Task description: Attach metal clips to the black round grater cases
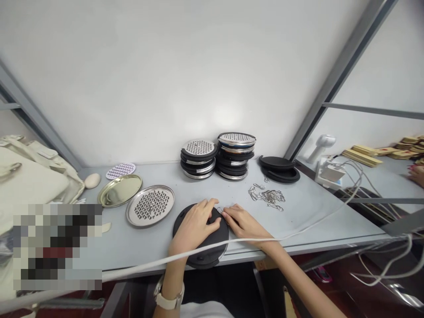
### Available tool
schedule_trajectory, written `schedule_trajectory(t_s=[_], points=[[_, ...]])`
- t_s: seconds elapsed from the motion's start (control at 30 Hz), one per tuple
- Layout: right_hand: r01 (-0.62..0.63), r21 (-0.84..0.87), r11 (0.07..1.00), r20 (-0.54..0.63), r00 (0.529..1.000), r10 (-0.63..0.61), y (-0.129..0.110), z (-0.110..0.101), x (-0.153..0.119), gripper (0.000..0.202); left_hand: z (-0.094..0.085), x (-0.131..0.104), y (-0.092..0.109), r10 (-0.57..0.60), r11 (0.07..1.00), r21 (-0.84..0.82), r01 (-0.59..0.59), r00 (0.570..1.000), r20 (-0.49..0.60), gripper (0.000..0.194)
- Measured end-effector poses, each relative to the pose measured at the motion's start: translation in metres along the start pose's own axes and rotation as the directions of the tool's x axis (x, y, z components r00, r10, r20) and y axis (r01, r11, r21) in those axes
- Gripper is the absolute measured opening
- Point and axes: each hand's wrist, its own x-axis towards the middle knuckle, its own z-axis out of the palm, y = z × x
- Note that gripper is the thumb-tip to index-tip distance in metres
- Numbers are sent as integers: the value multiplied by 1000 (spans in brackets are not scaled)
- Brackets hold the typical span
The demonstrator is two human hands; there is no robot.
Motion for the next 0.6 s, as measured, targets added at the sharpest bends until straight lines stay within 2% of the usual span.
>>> schedule_trajectory(t_s=[0.07,0.23,0.6], points=[[8,8,1000,4,1000,-8,2,1,0,32,1,1,-1,21,1000,4,-21,1000,19,40],[19,24,1000,-19,1000,-18,6,5,0,32,-1,0,-3,27,1000,-17,-26,999,45,32],[-25,58,998,-23,999,27,0,1,1,32,1,0,-8,22,996,-84,-18,999,46,34]])
